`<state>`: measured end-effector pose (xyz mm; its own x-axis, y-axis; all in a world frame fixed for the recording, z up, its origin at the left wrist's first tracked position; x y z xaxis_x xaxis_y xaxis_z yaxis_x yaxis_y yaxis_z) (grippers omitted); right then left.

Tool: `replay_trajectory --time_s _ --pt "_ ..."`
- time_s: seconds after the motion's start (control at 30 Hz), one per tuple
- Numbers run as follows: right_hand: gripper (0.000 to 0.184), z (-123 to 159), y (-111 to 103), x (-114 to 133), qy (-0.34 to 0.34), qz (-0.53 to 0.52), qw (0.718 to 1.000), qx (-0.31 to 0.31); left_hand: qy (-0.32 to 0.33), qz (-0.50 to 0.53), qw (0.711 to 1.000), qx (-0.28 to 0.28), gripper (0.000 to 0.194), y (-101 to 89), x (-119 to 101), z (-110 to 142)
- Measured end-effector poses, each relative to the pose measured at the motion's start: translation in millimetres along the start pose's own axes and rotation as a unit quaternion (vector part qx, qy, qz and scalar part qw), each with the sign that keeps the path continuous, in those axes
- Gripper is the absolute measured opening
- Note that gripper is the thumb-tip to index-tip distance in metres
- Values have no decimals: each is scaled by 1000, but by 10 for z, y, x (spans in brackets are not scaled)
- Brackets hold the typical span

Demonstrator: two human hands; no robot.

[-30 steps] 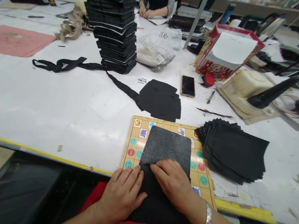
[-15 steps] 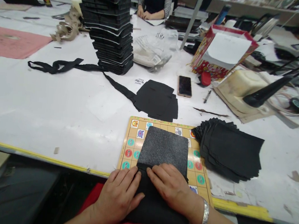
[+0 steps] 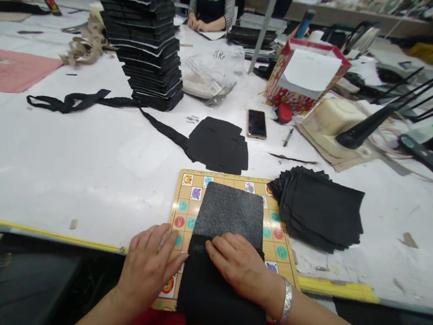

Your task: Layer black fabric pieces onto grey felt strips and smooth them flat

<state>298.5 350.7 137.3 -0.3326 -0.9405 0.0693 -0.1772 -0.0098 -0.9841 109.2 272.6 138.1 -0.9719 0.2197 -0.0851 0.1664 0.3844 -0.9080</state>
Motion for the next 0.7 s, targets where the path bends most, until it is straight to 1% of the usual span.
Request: replay_trajectory --time_s 0.07,0.13,0.2,0.27,0.37,0.5,0.7 --pt "26 1 2 -4 3 -5 1000 0 42 36 998 -17 30 42 -81 5" --pt "26 44 -13 -40 11 -19 1000 1 69 66 995 -7 28 108 -193 9" --pt "26 145 -43 -112 20 -38 999 -3 76 77 994 7 26 161 -269 14" --pt "26 290 -79 -200 27 -48 998 -12 81 82 993 13 25 181 -283 13" --pt "26 494 -122 -299 33 -51 998 -25 97 83 991 26 25 168 -240 -3" --pt "27 600 -146 -331 34 -52 998 -21 129 36 990 47 34 133 -251 -45" --pt "29 632 -206 -345 18 -41 999 2 170 -91 975 112 38 89 -419 -111"
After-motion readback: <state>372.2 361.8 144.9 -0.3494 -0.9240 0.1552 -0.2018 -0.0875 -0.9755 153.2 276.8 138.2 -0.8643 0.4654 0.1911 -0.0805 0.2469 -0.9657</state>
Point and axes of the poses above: each hand's wrist, its own z-axis away from the middle knuckle, its own y-axis out of the palm, x = y × z, the point moved 1 cm from there along -z, towards the middle knuckle, and after that the axes turned 4 degrees about z, right-handed, at the moved point
